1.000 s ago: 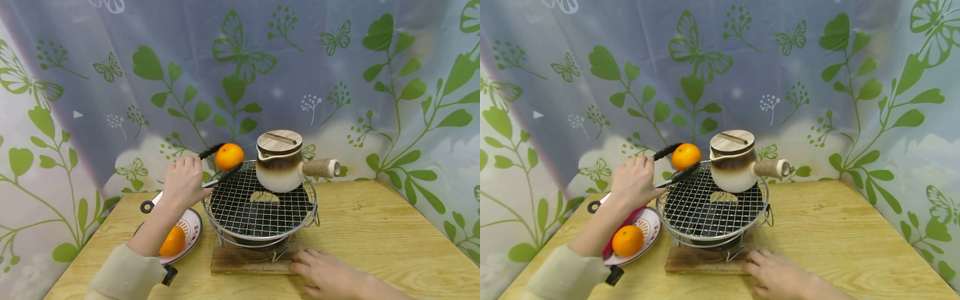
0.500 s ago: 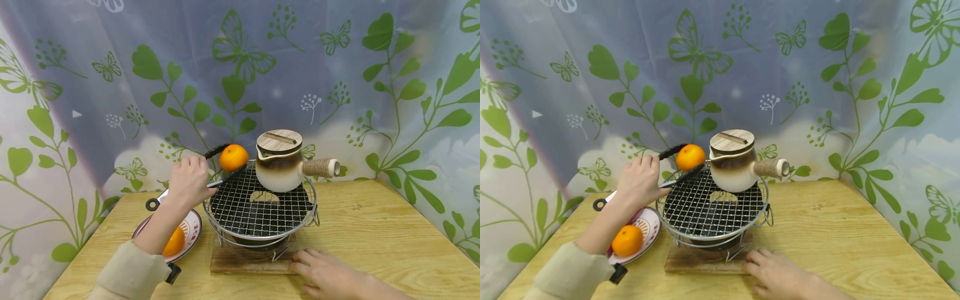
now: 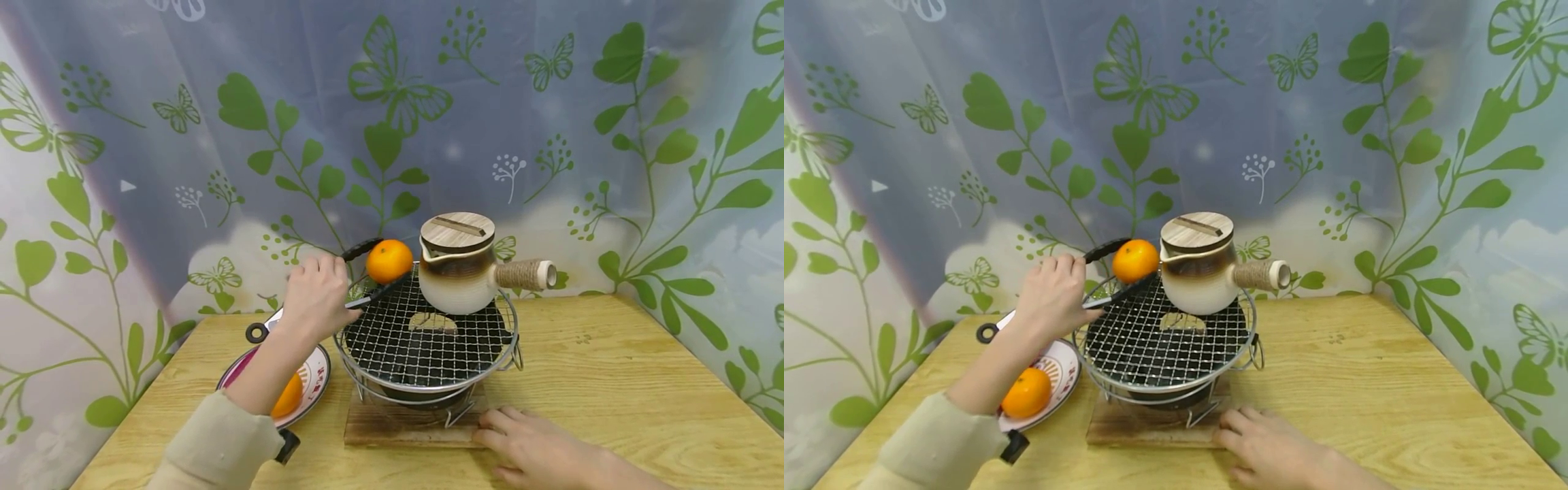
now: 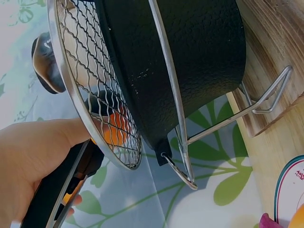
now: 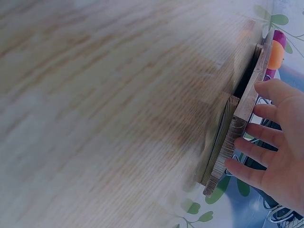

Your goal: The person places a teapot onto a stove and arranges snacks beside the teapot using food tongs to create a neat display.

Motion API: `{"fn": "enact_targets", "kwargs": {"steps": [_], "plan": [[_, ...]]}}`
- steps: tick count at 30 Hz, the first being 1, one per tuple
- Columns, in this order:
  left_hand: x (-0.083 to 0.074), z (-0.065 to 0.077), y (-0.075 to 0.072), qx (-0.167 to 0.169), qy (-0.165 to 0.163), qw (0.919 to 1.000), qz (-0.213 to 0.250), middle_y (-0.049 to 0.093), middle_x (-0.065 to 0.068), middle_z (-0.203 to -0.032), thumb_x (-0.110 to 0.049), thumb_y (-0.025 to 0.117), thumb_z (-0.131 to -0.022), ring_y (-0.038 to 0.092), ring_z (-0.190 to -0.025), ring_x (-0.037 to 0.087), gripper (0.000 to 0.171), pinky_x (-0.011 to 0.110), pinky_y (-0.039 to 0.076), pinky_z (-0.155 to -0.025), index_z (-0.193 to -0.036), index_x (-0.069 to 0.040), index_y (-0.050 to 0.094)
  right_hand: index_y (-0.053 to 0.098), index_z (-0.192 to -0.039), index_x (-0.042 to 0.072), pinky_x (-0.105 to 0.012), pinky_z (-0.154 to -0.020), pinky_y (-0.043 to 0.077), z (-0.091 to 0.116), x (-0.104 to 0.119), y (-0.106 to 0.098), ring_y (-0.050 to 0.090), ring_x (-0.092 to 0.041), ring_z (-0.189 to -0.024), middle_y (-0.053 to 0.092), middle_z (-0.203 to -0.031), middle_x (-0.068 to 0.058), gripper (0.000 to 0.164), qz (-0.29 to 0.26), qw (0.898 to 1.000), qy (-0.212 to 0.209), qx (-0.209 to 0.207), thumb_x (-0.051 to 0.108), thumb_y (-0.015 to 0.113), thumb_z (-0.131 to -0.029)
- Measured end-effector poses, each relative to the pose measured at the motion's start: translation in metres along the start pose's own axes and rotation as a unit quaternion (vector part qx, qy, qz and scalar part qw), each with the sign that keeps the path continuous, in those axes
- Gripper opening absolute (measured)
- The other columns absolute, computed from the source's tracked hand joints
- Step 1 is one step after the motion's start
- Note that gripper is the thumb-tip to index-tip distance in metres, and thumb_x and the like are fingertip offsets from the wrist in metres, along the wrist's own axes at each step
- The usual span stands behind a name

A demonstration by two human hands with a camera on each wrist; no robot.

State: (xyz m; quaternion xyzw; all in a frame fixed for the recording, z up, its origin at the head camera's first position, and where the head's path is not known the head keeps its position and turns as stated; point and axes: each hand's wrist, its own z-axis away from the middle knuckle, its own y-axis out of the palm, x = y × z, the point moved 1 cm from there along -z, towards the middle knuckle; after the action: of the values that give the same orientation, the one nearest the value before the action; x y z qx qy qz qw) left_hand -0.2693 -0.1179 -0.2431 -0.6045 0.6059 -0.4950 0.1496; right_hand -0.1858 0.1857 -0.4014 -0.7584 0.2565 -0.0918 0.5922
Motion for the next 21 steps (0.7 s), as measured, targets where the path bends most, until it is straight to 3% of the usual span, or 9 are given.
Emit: {"fn": "enact_targets", "kwargs": {"steps": [21], "plan": [[-0.0086, -0.0026, 0.0031, -0.007, 0.014, 0.9999, 0.004, 0.057, 0.020, -0.106, -0.059, 0.073, -0.065, 0.055, -0.091, 0.031, 0.091, 0.038, 0.049, -0.074, -0.122, 0.009, 0.052, 0.059, -0.114, 0.016, -0.034, -0.075, 0.050, -0.0002, -0.0003, 0.0009, 0.052, -0.016, -0.095, 0.052, -0.109, 0.000, 0.039, -0.008, 1.000, -0.004, -0.023, 0.033, 0.067, -0.080]]}}
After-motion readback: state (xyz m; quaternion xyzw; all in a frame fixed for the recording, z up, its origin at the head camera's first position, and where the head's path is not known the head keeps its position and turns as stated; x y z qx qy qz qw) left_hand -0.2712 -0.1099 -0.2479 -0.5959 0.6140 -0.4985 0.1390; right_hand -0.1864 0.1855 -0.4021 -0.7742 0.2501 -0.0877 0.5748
